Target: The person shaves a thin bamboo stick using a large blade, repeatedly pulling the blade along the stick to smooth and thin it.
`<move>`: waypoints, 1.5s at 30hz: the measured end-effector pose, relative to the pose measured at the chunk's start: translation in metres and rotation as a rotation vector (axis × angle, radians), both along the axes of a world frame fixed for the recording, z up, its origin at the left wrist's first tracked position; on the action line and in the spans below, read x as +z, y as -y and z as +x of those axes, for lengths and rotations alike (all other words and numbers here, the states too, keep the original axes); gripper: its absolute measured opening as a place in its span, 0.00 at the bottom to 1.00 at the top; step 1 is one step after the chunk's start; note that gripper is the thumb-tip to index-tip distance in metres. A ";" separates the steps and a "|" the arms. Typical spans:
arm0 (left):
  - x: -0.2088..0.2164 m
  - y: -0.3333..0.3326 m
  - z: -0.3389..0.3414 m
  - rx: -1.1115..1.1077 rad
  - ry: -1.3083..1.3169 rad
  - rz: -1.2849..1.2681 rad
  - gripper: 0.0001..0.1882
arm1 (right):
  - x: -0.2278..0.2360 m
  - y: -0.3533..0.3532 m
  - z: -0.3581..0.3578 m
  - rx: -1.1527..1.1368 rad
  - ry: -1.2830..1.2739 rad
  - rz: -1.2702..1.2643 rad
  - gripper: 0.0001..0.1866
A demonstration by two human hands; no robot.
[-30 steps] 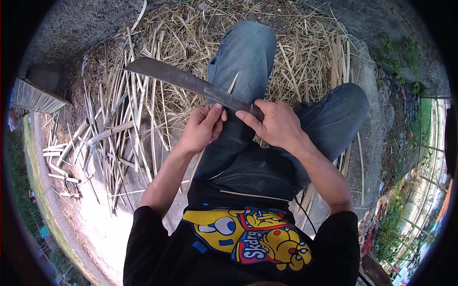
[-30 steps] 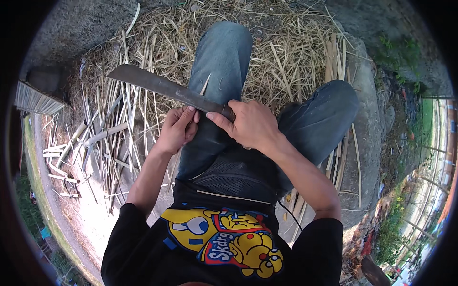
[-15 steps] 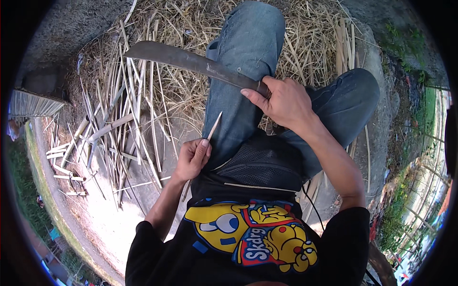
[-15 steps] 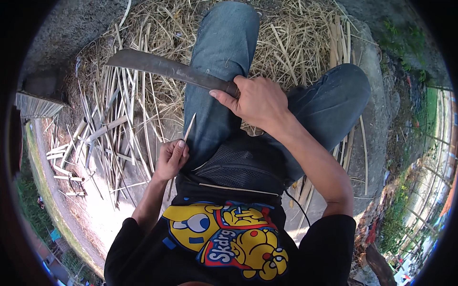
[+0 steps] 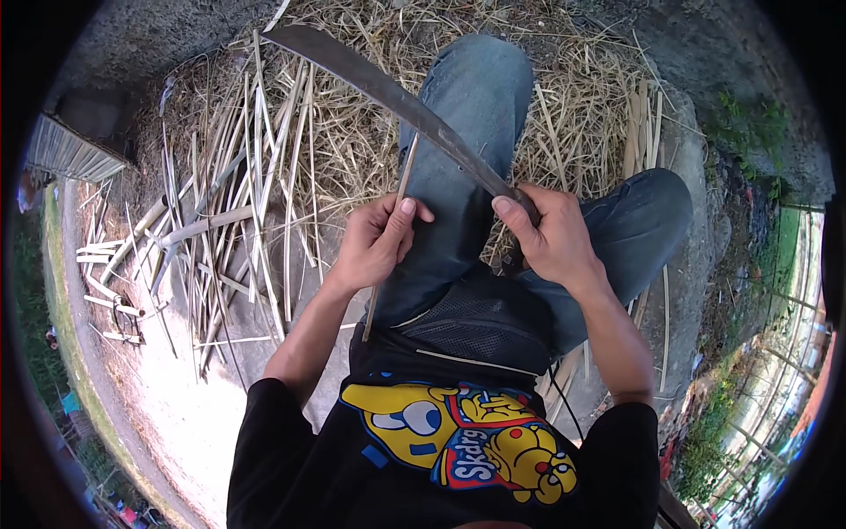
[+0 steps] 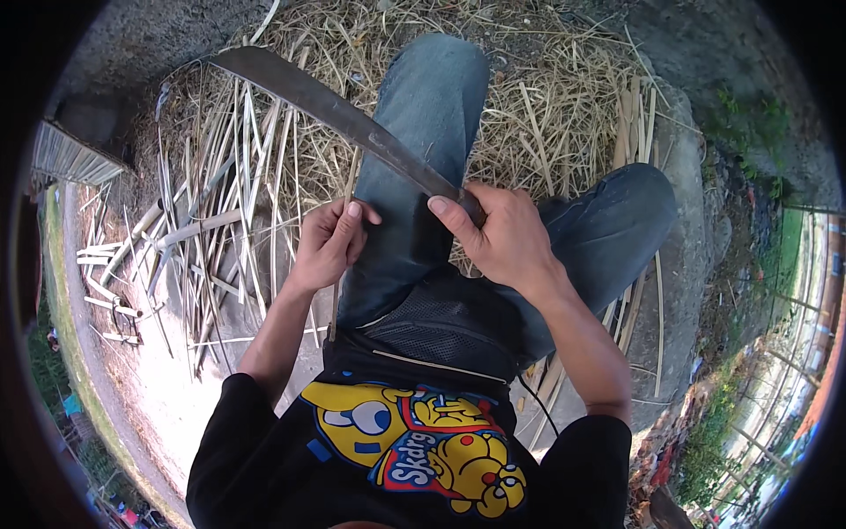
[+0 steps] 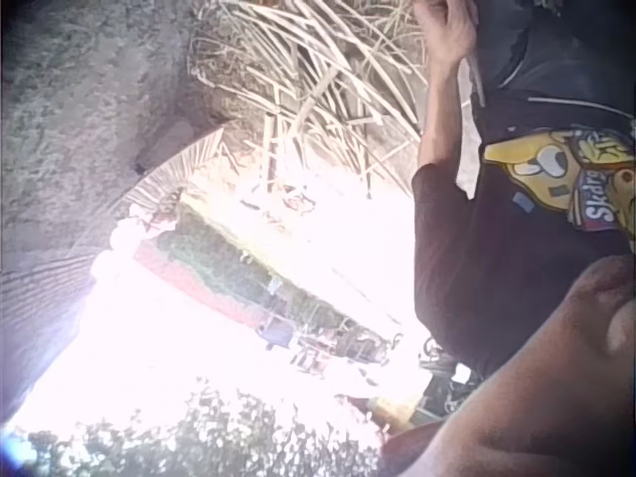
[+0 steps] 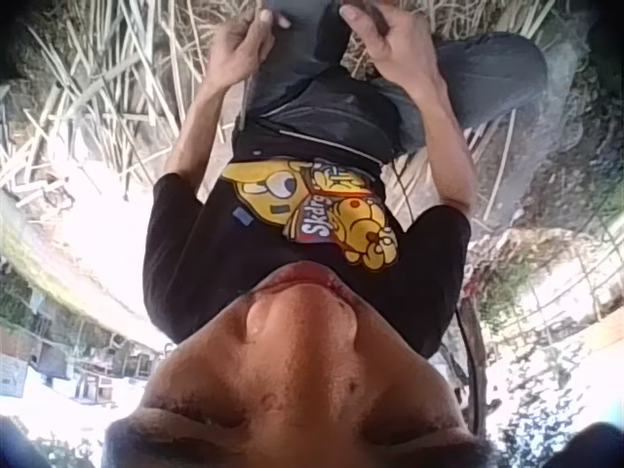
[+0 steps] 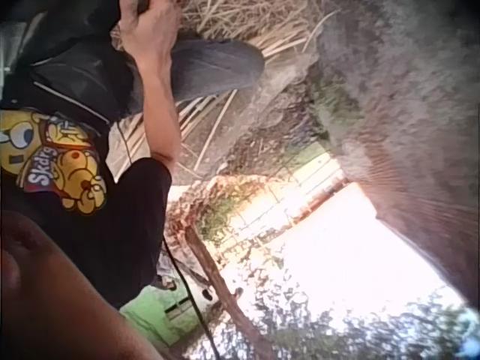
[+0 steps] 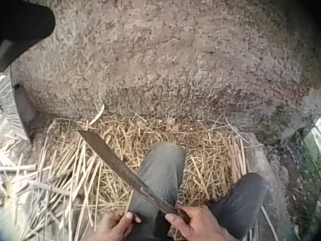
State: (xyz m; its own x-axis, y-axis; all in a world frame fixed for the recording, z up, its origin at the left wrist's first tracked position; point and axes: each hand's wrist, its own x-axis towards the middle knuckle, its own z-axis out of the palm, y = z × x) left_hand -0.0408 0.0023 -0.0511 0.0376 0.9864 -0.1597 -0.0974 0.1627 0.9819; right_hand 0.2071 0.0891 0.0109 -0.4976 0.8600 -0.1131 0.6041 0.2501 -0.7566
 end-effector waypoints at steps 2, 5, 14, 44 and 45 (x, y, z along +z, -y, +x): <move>0.007 -0.011 0.005 -0.066 -0.053 -0.034 0.22 | -0.002 0.001 -0.001 0.036 -0.012 0.051 0.30; 0.016 -0.021 0.006 -0.148 -0.065 -0.077 0.22 | -0.015 0.002 -0.004 0.067 0.057 0.109 0.34; 0.029 -0.011 -0.003 -0.143 -0.415 -0.157 0.16 | -0.031 -0.004 -0.014 0.092 0.177 0.177 0.35; -0.012 0.055 0.008 0.305 -0.843 0.241 0.06 | -0.049 0.011 -0.020 0.131 0.336 0.449 0.40; -0.015 0.058 0.008 0.312 -0.851 0.250 0.06 | -0.051 0.011 -0.019 0.135 0.331 0.467 0.40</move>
State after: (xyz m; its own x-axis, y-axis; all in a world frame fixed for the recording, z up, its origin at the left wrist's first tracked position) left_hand -0.0327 -0.0556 -0.0660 -0.2662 0.9416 0.2062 0.6657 0.0248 0.7458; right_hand 0.1876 0.0786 -0.0400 -0.6093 0.7873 0.0945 0.7287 0.6029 -0.3247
